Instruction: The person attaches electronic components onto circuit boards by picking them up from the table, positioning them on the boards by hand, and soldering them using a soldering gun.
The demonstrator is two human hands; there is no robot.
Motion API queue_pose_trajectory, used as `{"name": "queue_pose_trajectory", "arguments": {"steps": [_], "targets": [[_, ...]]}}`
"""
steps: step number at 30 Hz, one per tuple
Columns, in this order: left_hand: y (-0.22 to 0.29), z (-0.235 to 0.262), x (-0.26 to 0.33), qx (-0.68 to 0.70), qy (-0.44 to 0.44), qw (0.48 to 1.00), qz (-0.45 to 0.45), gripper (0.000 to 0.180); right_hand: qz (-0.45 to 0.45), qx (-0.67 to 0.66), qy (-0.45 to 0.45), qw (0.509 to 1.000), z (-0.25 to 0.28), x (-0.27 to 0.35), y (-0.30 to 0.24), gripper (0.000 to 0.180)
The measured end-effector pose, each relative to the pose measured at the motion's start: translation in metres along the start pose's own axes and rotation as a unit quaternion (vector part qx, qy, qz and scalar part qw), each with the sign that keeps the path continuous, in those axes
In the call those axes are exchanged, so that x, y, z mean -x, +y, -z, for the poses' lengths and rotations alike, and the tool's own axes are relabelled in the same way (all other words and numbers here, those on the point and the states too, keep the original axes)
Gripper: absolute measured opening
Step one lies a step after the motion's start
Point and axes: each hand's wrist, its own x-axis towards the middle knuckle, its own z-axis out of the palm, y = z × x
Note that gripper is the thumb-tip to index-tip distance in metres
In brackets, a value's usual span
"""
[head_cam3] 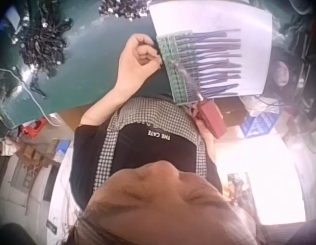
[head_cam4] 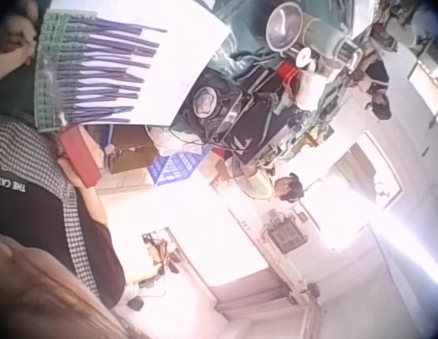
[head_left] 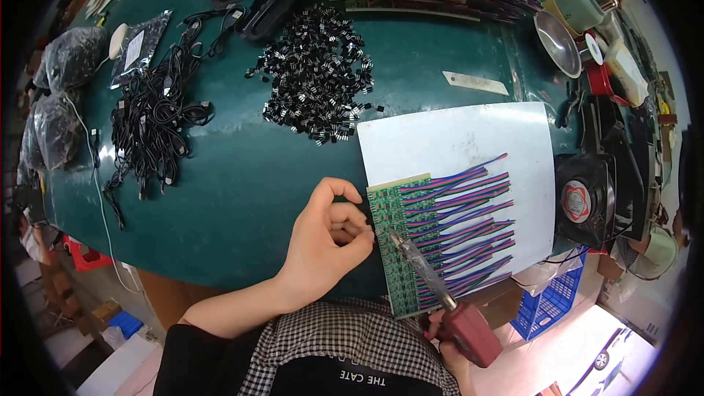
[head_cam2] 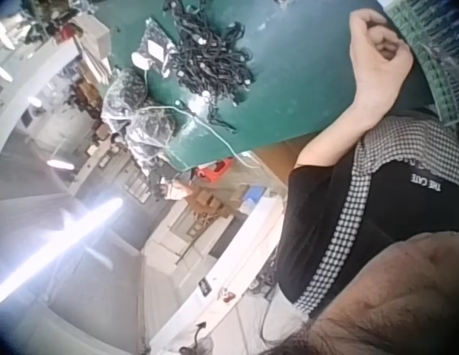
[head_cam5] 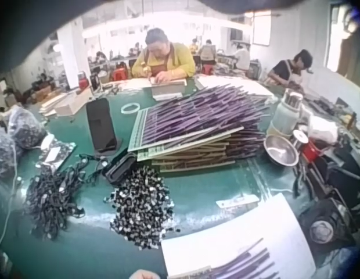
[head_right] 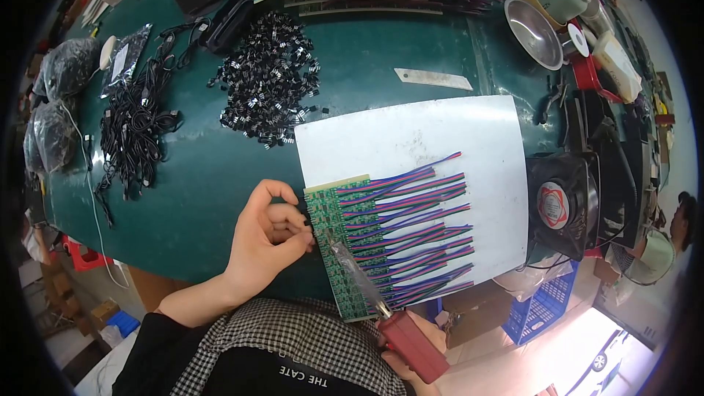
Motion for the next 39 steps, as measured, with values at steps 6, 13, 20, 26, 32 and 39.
{"name": "queue_pose_trajectory", "arguments": {"steps": [6,13,20,26,32,39], "targets": [[-0.001,-0.003,-0.002,0.003,0.014,1.000,0.004,0.046,0.111,0.113,-0.002,0.987,0.014,0.014,0.034,0.068],[-0.001,-0.002,-0.004,0.023,-0.004,1.000,0.007,0.048,0.102,0.119,0.012,0.988,0.012,0.013,0.030,0.065],[-0.003,0.003,-0.009,0.043,-0.049,0.998,0.020,0.046,0.020,0.009,0.043,0.999,0.004,0.019,0.031,0.066],[-0.003,0.003,-0.011,0.034,-0.048,0.998,0.015,0.044,0.044,0.043,0.032,0.998,0.009,0.020,0.038,0.066],[-0.004,0.003,-0.012,0.043,-0.049,0.998,0.016,0.044,0.032,0.017,0.032,0.999,0.007,0.019,0.034,0.065],[-0.004,0.003,-0.011,0.045,-0.048,0.998,0.020,0.043,0.030,0.049,0.026,0.998,0.009,0.022,0.039,0.063]]}}
